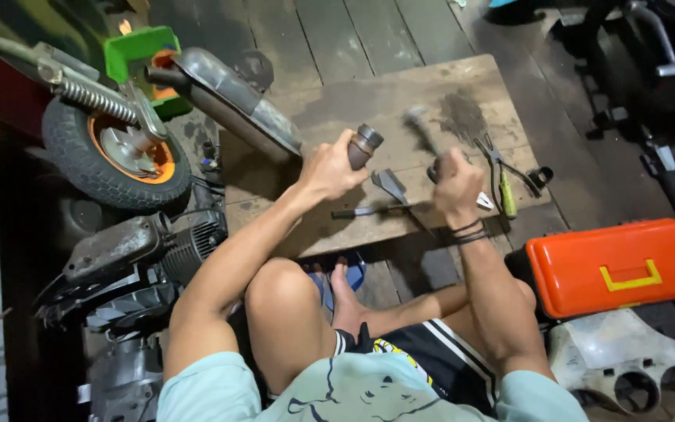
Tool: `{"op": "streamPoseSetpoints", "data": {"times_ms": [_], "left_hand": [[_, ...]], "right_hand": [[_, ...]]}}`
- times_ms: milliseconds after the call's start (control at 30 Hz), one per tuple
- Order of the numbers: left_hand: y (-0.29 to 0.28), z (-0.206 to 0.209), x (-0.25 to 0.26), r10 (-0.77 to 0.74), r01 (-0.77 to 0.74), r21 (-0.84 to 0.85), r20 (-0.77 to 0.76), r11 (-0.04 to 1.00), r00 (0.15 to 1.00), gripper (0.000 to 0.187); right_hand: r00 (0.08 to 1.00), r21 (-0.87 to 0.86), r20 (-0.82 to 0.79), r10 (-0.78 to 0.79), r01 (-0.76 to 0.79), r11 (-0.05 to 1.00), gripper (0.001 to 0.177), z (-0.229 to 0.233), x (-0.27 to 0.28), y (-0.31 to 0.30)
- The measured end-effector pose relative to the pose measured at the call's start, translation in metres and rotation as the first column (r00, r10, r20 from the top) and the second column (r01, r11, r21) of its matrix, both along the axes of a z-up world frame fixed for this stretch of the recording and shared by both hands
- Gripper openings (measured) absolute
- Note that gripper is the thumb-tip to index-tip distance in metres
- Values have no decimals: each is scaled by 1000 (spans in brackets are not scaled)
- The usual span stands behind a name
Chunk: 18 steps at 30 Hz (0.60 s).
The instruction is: The person sits on the floor and cleans a metal exhaust pipe using a wire brush. They then use a small metal file to scrape and clean the interior of a cylindrical metal part, followed by further brushing of the part's exterior.
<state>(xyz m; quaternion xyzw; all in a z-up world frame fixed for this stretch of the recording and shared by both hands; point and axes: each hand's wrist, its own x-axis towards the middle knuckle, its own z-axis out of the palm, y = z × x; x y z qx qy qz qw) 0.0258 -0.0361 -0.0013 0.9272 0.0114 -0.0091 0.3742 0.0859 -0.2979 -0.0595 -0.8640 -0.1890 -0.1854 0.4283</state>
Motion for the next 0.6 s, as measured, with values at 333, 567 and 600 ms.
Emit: {"op": "streamPoseSetpoints", "data": {"times_ms": [333,567,600], "left_hand": [[5,-6,18,40,-37,-41,75,998,996,50],[5,6,31,125,-121,-57,62,991,990,48],[7,9,34,145,-142,-55,70,988,987,46]], "right_hand": [[962,-518,-172,-210,93,850,47,-5,41,0],[965,-640,-231,-127,-52,767,45,-38,29,-17],[979,-701,-160,-127,-22,713,48,-56,33,-17]]}}
